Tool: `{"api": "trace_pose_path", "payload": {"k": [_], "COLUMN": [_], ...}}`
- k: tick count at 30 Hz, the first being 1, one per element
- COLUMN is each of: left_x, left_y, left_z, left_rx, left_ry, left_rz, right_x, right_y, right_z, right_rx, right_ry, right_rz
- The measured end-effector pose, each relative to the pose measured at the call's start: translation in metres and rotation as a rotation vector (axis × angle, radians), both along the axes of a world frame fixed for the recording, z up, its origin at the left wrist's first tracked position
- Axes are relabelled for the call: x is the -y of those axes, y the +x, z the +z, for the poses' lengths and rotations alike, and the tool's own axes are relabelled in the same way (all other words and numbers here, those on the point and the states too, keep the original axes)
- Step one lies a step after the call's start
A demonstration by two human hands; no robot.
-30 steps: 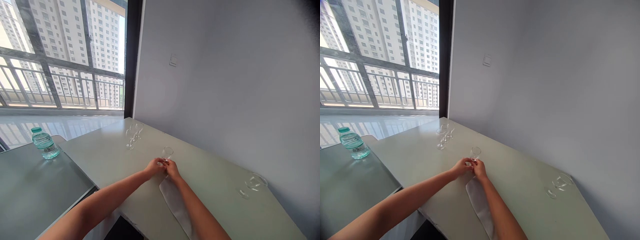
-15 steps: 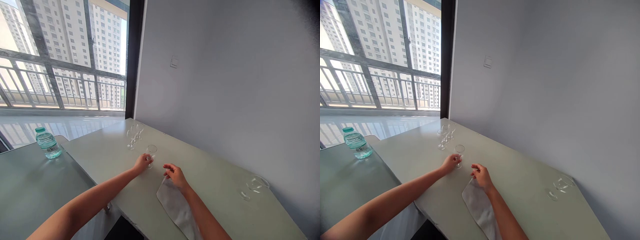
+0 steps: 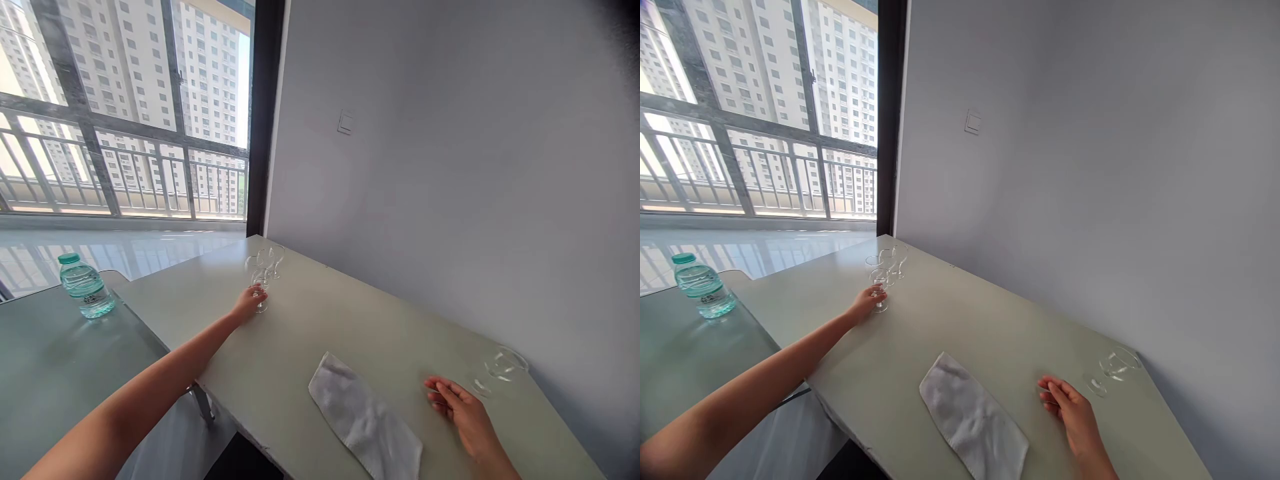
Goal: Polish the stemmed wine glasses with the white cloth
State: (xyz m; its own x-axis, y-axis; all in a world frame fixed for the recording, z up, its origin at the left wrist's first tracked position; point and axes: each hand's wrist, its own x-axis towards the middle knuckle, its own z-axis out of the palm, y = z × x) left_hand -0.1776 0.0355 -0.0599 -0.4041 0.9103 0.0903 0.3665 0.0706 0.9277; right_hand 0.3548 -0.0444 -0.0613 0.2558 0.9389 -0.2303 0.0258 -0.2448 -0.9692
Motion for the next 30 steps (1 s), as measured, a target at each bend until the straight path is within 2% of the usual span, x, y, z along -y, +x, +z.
{"api": "trace_pose_path", "payload": {"k": [3,5,10,14,17,23,27,30], "left_x": [0.002,0.004,0.012,0.018,0.021,0.016,0.012,0.013], "left_y": [-0.007,-0.012,-0.028,-0.037,-0.037,-0.04,-0.043,-0.041], "left_z": [-0.003,-0.004,-0.004,0.0,0.004,0.002,-0.001,0.001], "left_rx": [0.003,0.002,-0.041,-0.133,-0.185,-0.241,-0.237,-0.23], "left_ry": [-0.02,-0.036,-0.046,-0.056,-0.082,-0.105,-0.094,-0.103], "left_rz": [0.04,0.053,0.118,0.203,0.261,0.328,0.328,0.333], "right_x": [-0.001,-0.003,-0.018,-0.035,-0.045,-0.059,-0.064,-0.064], "right_y": [0.032,0.047,0.071,0.085,0.091,0.093,0.086,0.07], "right_z": [-0.01,-0.017,-0.034,-0.04,-0.04,-0.036,-0.037,-0.036], "right_rx": [-0.017,-0.019,-0.02,-0.065,-0.088,-0.117,-0.034,0.064], "right_ry": [0.009,0.071,0.262,0.263,0.265,0.281,0.268,0.264], "right_rz": [-0.157,-0.273,-0.657,-0.82,-0.809,-0.61,-0.539,-0.494]}}
